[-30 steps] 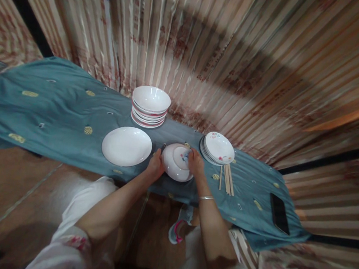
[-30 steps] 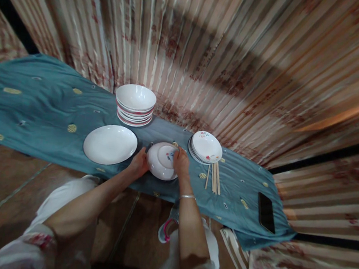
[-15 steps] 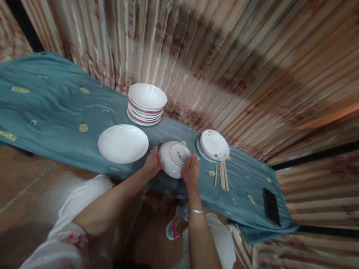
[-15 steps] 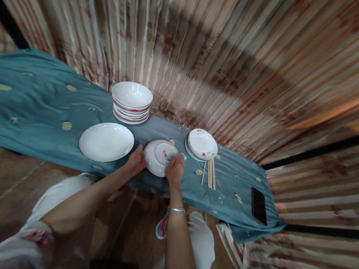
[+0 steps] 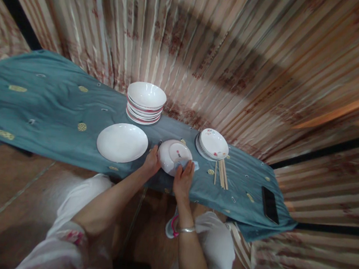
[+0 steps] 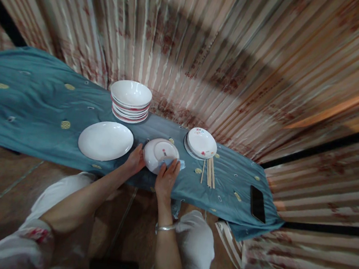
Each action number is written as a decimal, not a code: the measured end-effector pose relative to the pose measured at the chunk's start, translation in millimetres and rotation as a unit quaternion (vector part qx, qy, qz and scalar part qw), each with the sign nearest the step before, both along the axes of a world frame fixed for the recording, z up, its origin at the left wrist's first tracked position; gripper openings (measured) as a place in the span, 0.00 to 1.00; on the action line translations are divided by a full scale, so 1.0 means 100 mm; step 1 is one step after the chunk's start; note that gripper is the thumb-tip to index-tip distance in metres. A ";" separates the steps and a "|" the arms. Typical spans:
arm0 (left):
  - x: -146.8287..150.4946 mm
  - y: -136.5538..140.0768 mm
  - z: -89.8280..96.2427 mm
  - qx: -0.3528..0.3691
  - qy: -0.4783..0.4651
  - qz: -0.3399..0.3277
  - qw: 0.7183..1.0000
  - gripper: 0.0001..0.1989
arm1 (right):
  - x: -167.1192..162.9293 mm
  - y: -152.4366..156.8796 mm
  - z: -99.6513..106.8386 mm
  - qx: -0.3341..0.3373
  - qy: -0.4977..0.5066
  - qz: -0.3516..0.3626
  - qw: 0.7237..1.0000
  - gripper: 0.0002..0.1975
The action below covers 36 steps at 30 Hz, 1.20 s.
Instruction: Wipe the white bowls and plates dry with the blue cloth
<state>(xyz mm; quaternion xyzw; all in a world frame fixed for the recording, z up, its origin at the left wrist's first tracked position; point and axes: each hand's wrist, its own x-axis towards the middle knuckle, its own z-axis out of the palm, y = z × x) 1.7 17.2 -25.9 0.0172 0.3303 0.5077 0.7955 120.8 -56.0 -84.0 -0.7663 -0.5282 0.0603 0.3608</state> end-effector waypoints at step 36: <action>-0.01 0.01 -0.09 0.012 -0.017 -0.008 1.000 0.23 | -0.56 -0.55 -0.05 0.030 -0.080 0.155 0.984 0.27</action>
